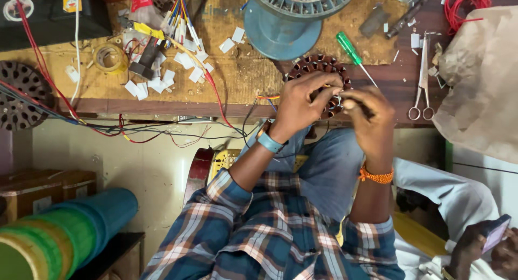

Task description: The person sits at a workbench and repairs a motor stator by stripping wire insulation with pliers and wrapping connections with white tape. They handle the stator, wires, and tools throughout the process.

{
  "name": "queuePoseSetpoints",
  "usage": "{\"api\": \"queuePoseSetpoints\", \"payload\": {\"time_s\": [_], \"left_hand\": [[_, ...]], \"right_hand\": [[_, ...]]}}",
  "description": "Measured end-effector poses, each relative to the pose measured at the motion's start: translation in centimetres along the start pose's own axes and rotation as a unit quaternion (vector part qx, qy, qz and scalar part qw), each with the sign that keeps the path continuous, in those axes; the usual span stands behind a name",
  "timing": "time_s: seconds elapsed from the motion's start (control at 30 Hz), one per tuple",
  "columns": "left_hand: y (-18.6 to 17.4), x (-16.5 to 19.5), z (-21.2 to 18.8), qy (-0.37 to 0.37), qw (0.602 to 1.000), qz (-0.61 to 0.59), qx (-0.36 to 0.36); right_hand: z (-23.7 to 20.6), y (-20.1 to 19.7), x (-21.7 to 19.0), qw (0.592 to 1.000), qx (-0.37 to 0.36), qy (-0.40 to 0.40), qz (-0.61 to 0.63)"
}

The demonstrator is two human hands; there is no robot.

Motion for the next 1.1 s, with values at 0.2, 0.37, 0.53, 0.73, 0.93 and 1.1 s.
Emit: {"api": "queuePoseSetpoints", "payload": {"time_s": [0.2,0.37,0.53,0.73,0.93,1.1], "left_hand": [[-0.2,0.1,-0.4,0.014,1.000,0.005,0.000],[0.1,0.5,-0.1,0.041,0.998,0.041,0.004],[0.4,-0.1,-0.1,0.016,0.999,0.031,-0.015],[0.0,1.6,0.6,0.028,0.999,0.013,-0.024],[-3.7,6.2,-3.3,0.074,0.994,0.042,-0.069],[-4.3,6.0,-7.7,0.076,0.956,0.237,-0.155]], "right_hand": [[0.1,0.3,-0.2,0.997,-0.024,0.052,-0.053],[-0.6,0.4,1.1,0.999,0.001,0.043,0.009],[-1.3,0.2,1.4,0.997,0.028,0.015,-0.077],[-1.4,0.4,1.7,0.997,0.035,-0.034,-0.055],[-6.7,-1.2,3.3,0.987,0.142,-0.014,0.077],[-9.5,4.3,5.2,0.968,0.073,0.103,0.216]]}}
Point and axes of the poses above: each hand's wrist, its own z-axis towards the middle knuckle, its own y-axis out of the palm, x = y × z, the point moved 8 cm from there along z, towards the middle knuckle, and after that the axes turned 10 degrees about -x, right-handed, at the moved point
